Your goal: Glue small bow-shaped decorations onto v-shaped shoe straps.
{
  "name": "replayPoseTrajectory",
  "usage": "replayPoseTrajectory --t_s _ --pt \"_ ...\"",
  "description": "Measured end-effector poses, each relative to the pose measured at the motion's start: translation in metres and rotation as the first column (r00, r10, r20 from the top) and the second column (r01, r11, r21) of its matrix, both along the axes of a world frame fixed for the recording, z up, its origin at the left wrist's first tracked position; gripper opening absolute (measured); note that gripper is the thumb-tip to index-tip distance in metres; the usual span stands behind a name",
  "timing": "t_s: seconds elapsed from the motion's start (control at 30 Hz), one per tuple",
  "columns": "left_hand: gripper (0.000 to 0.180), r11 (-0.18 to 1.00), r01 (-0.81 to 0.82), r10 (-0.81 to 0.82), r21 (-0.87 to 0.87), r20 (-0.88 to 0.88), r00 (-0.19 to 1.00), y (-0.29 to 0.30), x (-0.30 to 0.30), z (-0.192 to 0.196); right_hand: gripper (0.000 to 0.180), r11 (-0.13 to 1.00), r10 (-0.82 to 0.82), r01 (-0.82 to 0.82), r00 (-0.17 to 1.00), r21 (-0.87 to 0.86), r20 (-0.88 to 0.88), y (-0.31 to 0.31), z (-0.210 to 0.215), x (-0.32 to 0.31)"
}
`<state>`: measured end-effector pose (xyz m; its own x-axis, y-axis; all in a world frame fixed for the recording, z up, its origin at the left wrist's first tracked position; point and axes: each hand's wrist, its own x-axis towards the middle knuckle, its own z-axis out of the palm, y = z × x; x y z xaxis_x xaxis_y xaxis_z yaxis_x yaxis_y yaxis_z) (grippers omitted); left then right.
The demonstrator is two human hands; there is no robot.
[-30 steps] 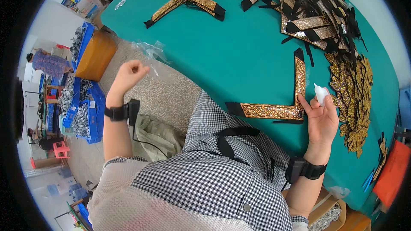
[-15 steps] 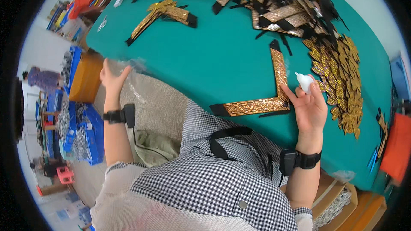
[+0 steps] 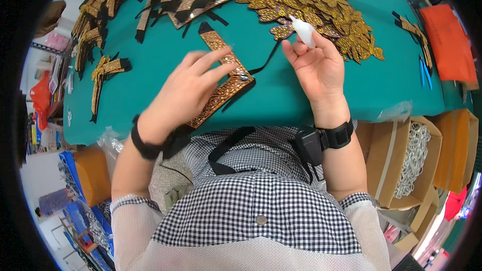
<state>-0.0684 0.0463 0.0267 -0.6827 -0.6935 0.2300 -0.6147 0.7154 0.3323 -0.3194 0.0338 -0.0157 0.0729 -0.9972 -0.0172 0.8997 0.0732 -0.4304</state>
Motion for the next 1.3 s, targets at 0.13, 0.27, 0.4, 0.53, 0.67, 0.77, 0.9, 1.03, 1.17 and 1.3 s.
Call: replayPoseTrajectory --t_s 0.13,0.27,0.4,0.53,0.67,0.77,0.9,1.03,1.17,1.3 --pt "0.040 0.968 0.246 -0.235 -0.054 0.157 0.959 -0.041 -0.014 -0.002 0.022 0.995 -0.089 0.089 0.996 0.035 0.005 0.019 -0.005 -0.020" --pt "0.030 0.990 0.116 -0.136 0.081 0.311 0.941 -0.047 -0.007 0.018 0.021 0.995 -0.087 0.085 0.995 0.046 0.046 0.028 -0.014 -0.033" --pt "0.022 0.801 -0.139 0.153 0.583 0.025 0.988 -0.038 0.021 0.032 0.022 1.000 -0.022 0.023 0.993 -0.011 0.114 0.032 -0.014 -0.038" --pt "0.033 0.657 -0.161 0.459 0.736 -0.221 0.861 -0.020 0.018 0.035 0.022 0.999 -0.021 0.019 0.997 0.026 0.078 0.030 -0.010 -0.035" --pt "0.040 0.619 -0.150 0.486 0.771 -0.227 0.844 -0.013 0.002 0.021 0.023 0.998 0.049 -0.051 0.993 0.020 0.109 0.033 -0.001 -0.023" --pt "0.037 0.629 -0.124 0.449 0.767 -0.228 0.864 -0.012 -0.010 0.013 0.024 0.990 0.138 -0.135 0.985 -0.033 0.106 0.034 -0.002 -0.013" --pt "0.034 0.529 0.069 0.309 0.846 -0.268 0.913 -0.009 -0.022 0.021 0.026 0.972 0.225 -0.216 0.968 -0.092 0.112 0.029 -0.007 -0.007" --pt "0.031 0.502 0.072 0.155 0.862 -0.171 0.973 -0.018 -0.032 0.030 0.028 0.960 0.279 -0.280 0.959 -0.021 -0.059 0.030 0.000 0.003" --pt "0.029 0.554 0.029 0.118 0.832 -0.112 0.987 -0.027 -0.032 0.027 0.029 0.917 0.391 -0.395 0.918 -0.061 -0.069 0.029 -0.009 -0.001" --pt "0.032 0.578 0.087 0.056 0.811 -0.146 0.988 -0.025 -0.028 0.021 0.027 0.877 0.457 -0.453 0.889 -0.162 -0.017 0.025 -0.012 -0.003"
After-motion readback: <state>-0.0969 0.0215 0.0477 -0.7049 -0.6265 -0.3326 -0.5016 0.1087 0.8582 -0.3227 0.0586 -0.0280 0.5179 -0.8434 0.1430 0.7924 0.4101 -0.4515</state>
